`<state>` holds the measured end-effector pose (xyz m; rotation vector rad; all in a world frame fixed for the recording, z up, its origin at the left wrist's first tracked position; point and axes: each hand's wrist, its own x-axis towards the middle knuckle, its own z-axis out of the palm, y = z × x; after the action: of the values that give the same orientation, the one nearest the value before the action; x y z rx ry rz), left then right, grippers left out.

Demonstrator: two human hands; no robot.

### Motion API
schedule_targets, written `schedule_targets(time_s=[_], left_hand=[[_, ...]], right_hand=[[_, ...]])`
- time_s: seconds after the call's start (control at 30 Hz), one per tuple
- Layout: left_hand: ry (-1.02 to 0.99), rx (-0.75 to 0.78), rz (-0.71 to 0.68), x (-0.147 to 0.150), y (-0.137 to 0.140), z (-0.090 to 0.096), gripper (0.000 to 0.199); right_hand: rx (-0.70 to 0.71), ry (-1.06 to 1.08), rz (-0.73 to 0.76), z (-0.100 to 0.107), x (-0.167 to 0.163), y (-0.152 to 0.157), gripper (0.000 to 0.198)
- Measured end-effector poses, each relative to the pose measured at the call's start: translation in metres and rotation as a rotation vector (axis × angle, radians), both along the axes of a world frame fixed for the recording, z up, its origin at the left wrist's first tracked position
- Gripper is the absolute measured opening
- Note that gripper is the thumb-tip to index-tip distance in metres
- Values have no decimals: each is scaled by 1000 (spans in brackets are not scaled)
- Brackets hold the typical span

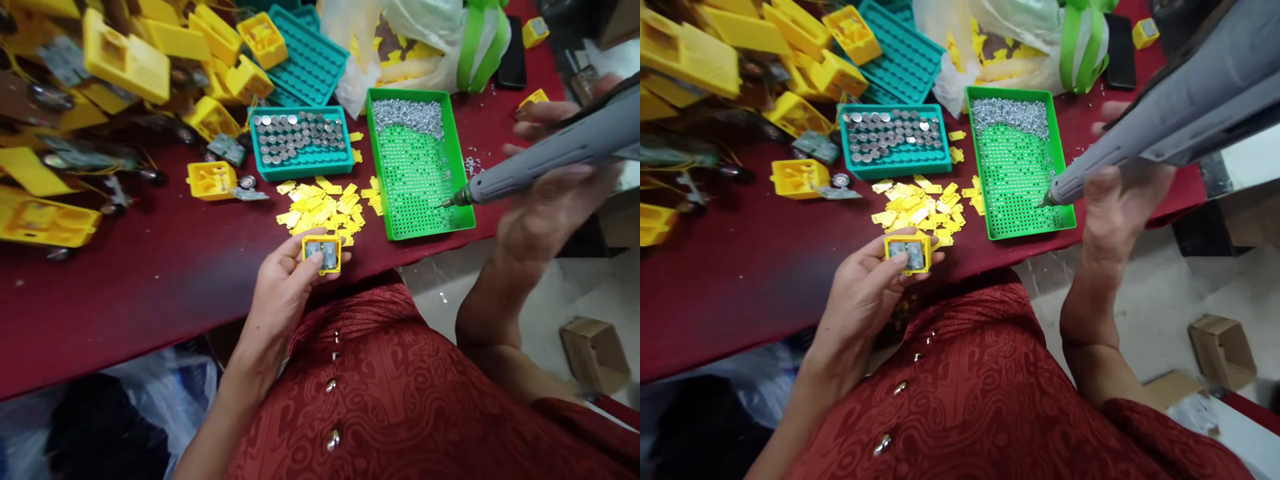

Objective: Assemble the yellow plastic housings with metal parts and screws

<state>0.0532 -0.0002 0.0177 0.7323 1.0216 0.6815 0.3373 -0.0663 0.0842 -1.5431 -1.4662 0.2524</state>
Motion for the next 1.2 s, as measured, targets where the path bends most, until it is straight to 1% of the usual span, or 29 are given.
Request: schedule_targets(time_s=[0.1, 0.2, 0.23, 0.27, 0.33, 0.37, 0.4, 0.43, 0.47, 0.57, 0.63, 0.67, 0.77, 0.9, 0.97, 1.0, 1.07, 1.13, 1.2], left_hand=[[15, 0, -15, 8, -2, -3, 50], [18, -6, -23, 15, -2, -6, 53], [13, -9, -24, 17, -1, -6, 54], [8, -12, -24, 19, -1, -7, 53], [-4, -14, -14, 21, 0, -7, 48], [-7, -16, -5, 22, 0, -7, 45], [-8, -21, 3, 22, 0, -7, 43], [-7, -26, 9, 22, 0, -7, 41], [-3, -30, 11, 22, 0, -6, 41], [25, -27, -2, 22, -1, -5, 40], [42, -18, -10, 21, -1, -5, 40], [46, -18, -15, 21, 0, -5, 40], [45, -33, -20, 20, 0, -5, 40], [34, -42, -9, 21, 1, -5, 41], [30, -46, -8, 21, 1, -5, 42], [26, -50, -7, 21, 1, -5, 43], [17, -53, -4, 21, 0, -5, 45], [14, -52, -5, 21, 0, -4, 44], [21, -48, -10, 20, 0, -4, 41]], right_hand=[[33, 137, -42, -14, -14, 17, 64], [87, 230, -97, -32, -16, 29, 65], [152, 249, -124, -38, -13, 33, 63], [259, 262, -149, -45, -9, 37, 60], [533, 281, -173, -55, -3, 45, 48], [642, 291, -175, -59, -1, 50, 44], [713, 290, -178, -62, -1, 53, 42], [732, 278, -195, -64, -1, 56, 42], [693, 246, -228, -65, -3, 58, 44], [509, 63, -393, -68, -6, 59, 57], [400, -27, -468, -70, -7, 58, 64], [375, -52, -491, -71, -6, 58, 67], [291, -72, -503, -74, -5, 57, 73], [221, -60, -545, -78, -2, 57, 84], [210, -15, -527, -80, 0, 58, 88], [237, 21, -500, -81, 1, 58, 88], [344, 82, -430, -83, 1, 61, 81], [474, 96, -397, -83, 0, 64, 72], [517, 81, -398, -81, -2, 65, 67]])
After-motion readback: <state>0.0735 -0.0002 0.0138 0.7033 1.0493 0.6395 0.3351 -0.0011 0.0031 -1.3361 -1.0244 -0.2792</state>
